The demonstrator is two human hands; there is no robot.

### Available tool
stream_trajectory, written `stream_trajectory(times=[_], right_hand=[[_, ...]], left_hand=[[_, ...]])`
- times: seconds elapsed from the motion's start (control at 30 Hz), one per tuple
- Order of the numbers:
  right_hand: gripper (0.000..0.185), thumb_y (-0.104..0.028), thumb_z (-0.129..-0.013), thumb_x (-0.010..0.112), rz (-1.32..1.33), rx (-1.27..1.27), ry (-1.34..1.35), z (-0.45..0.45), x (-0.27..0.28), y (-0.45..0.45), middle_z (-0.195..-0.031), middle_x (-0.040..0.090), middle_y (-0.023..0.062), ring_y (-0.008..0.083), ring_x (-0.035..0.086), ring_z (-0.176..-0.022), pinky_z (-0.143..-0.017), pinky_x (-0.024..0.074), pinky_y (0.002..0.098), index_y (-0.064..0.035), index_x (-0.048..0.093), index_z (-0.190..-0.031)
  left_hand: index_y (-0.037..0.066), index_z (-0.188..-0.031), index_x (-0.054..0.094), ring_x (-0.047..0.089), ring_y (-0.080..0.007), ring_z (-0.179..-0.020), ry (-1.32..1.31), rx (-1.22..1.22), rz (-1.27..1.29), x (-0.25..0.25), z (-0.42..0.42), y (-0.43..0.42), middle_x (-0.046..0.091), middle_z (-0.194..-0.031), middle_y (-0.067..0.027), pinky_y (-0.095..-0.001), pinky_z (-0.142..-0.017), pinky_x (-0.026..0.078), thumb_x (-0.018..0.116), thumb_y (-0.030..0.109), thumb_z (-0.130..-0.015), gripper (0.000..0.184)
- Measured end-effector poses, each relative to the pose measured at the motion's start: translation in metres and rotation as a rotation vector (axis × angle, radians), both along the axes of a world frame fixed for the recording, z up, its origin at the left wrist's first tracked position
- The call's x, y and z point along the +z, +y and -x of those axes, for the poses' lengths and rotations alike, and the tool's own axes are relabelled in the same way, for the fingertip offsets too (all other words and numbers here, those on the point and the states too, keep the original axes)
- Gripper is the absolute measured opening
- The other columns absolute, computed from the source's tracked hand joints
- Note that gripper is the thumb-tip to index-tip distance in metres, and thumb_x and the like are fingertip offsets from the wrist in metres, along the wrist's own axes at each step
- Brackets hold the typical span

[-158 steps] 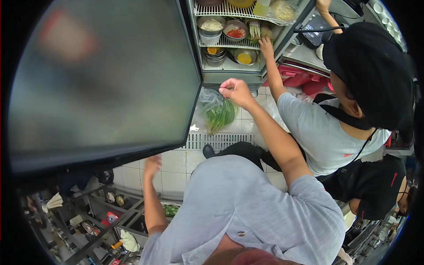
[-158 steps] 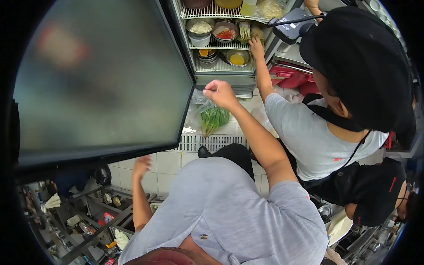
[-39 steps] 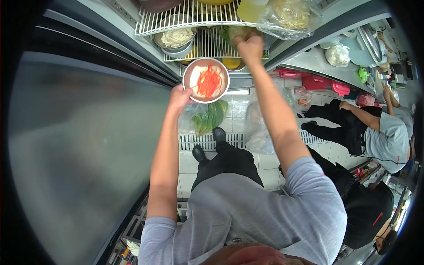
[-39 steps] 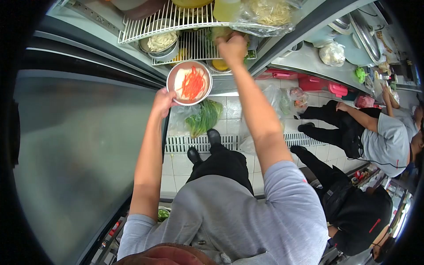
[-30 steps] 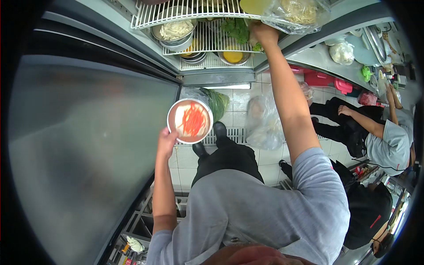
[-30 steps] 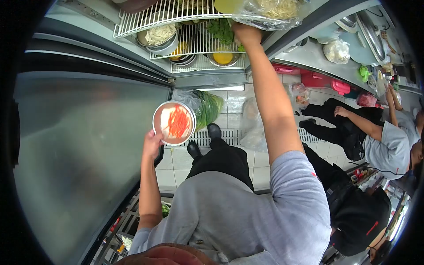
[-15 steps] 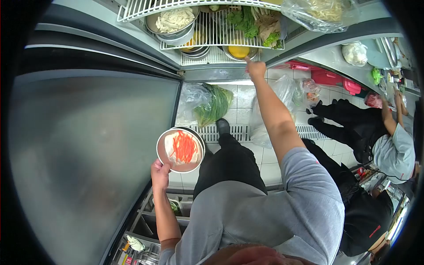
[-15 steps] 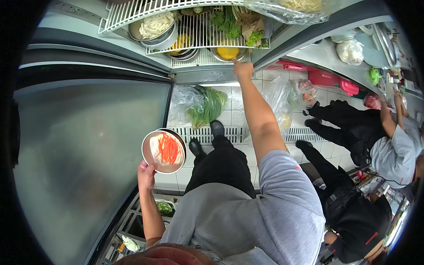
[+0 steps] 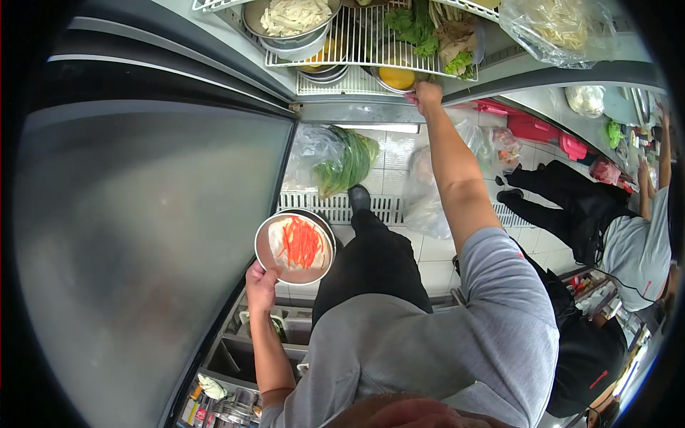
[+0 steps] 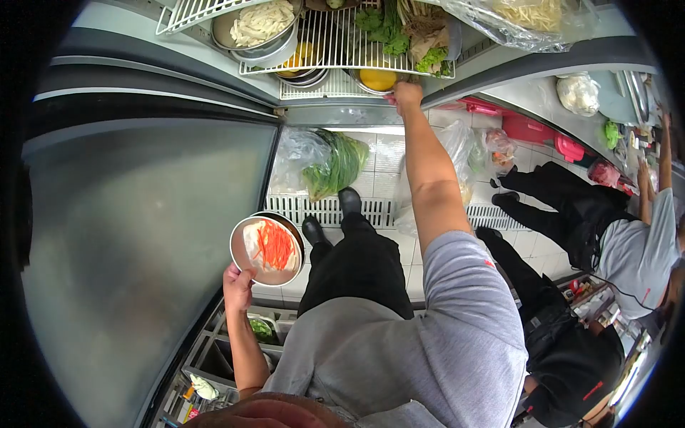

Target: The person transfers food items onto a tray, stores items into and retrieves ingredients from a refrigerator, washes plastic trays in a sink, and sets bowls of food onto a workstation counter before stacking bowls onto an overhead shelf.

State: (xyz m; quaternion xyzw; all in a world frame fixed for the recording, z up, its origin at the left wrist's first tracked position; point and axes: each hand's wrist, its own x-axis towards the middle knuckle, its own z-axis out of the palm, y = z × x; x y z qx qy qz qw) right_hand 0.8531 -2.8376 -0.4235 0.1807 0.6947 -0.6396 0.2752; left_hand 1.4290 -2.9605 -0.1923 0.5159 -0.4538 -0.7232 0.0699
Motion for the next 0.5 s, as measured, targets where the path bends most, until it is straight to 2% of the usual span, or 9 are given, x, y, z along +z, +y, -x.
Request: stream_trajectory(times=[0.07,0.1,0.2,0.3,0.4,0.43,0.5], right_hand=[[0.017,-0.003,-0.09,0.05,0.007,-0.091,-0.051,-0.002,-0.004,-0.001,-0.084,0.066,0.0227,0.0309,0.069,-0.061,-0.043,0.0513,0.0375,0.0104,0.057,-0.099],[0.018,-0.003,-0.091,0.049,0.013,-0.137,-0.077,-0.004,-0.004,0.0,-0.085,0.065,0.0231,0.0311,0.07,-0.062,-0.043,0.0513,0.0375,0.0108,0.056,-0.1],[0.024,-0.006,-0.09,0.057,0.088,-0.091,-0.193,-0.007,-0.006,0.002,-0.089,0.065,0.021,0.0327,0.071,-0.069,-0.051,0.0576,0.0375,0.0087,0.053,-0.11],[0.024,-0.008,-0.092,0.056,0.088,0.071,-0.202,-0.005,-0.011,0.002,-0.089,0.065,0.022,0.0348,0.071,-0.074,-0.057,0.0611,0.0404,0.0069,0.053,-0.11],[0.023,-0.003,-0.089,0.056,0.185,0.247,0.015,-0.006,-0.039,0.016,-0.104,0.061,0.0244,0.037,0.069,-0.079,-0.062,0.0633,0.0433,0.0106,0.054,-0.108],[0.023,-0.002,-0.088,0.056,0.232,0.287,0.133,-0.011,-0.05,0.024,-0.109,0.06,0.0252,0.0377,0.068,-0.081,-0.063,0.064,0.0443,0.0118,0.055,-0.107],[0.021,-0.001,-0.086,0.06,0.192,-0.001,-0.102,-0.04,-0.008,0.027,-0.11,0.06,0.024,0.0354,0.069,-0.08,-0.06,0.0639,0.0431,0.0118,0.059,-0.103]], left_hand=[[-0.002,-0.106,0.064,0.067,-0.0159,-0.082,0.007,-0.006,0.006,0.0,0.0,-0.001,0.071,-0.098,-0.0097,-0.0294,-0.076,0.054,0.057,-0.004,-0.081,0.027],[-0.002,-0.105,0.065,0.065,-0.0137,-0.079,-0.004,-0.008,0.015,0.003,0.001,0.0,0.07,-0.096,-0.0083,-0.028,-0.073,0.052,0.056,-0.004,-0.081,0.026],[-0.002,-0.103,0.065,0.061,-0.0088,-0.073,-0.034,-0.013,0.04,0.011,0.008,-0.001,0.069,-0.092,-0.0049,-0.0248,-0.067,0.047,0.053,-0.005,-0.081,0.026],[-0.002,-0.104,0.065,0.06,-0.0078,-0.072,-0.042,-0.032,0.052,0.01,0.005,-0.003,0.069,-0.092,-0.0042,-0.0233,-0.065,0.046,0.055,-0.003,-0.081,0.025],[-0.002,-0.106,0.065,0.062,-0.009,-0.076,-0.047,-0.018,0.083,0.025,0.022,0.0,0.07,-0.095,-0.0052,-0.0233,-0.068,0.047,0.055,-0.003,-0.081,0.026],[-0.003,-0.109,0.064,0.065,-0.0119,-0.081,-0.023,-0.069,0.063,0.02,0.013,-0.006,0.07,-0.099,-0.0072,-0.0255,-0.073,0.05,0.057,-0.002,-0.081,0.028],[-0.003,-0.11,0.064,0.066,-0.014,-0.084,0.013,-0.096,0.053,0.02,0.015,-0.011,0.07,-0.102,-0.0088,-0.0274,-0.077,0.052,0.057,-0.001,-0.081,0.029]])
